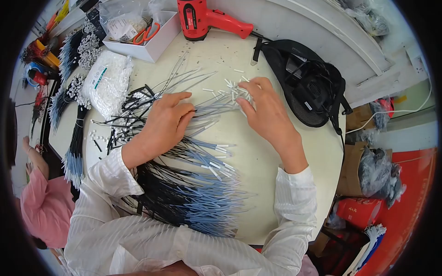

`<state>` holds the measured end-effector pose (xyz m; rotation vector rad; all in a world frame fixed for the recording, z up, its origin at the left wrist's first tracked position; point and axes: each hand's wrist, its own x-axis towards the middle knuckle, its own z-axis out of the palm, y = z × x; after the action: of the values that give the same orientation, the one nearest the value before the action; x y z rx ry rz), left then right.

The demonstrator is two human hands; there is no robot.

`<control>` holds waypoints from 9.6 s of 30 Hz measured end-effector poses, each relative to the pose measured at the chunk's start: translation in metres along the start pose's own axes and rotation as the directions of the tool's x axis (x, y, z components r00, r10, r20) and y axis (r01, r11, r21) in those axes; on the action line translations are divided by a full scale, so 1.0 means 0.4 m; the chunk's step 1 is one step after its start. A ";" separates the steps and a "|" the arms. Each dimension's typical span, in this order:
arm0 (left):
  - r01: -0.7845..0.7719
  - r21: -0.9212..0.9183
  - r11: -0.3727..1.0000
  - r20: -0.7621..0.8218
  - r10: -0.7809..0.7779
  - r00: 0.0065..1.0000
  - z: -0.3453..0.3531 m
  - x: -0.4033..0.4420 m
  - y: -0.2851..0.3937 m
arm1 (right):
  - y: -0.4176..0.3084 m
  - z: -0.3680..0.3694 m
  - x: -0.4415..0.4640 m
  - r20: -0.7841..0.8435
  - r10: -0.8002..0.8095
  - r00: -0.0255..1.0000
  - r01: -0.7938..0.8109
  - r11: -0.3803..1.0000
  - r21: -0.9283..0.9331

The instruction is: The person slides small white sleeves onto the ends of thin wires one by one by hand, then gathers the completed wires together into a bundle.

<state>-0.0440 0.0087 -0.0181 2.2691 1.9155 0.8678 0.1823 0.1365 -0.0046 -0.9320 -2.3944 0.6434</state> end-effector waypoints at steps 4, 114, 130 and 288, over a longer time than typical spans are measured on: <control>-0.054 0.022 0.998 -0.016 0.054 0.998 -0.029 0.006 0.041 | -0.024 -0.041 -0.020 0.161 0.104 0.981 -0.101 0.994 -0.030; 0.039 -0.582 0.812 0.263 0.143 0.954 -0.032 0.007 0.062 | -0.052 -0.007 -0.055 0.509 0.069 0.858 -0.459 0.550 0.698; 0.122 -0.157 0.980 0.371 -0.056 0.927 -0.006 -0.017 0.035 | 0.053 0.018 -0.045 -0.004 0.170 0.985 -0.170 0.985 0.031; 0.109 -0.517 0.849 0.474 0.177 0.862 -0.070 0.031 0.059 | 0.015 -0.042 -0.044 0.098 0.219 0.971 -0.222 0.975 0.029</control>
<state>-0.0341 0.0061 0.0192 1.9322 1.2158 0.6071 0.2066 0.1320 0.0002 -1.1863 -2.3690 0.8308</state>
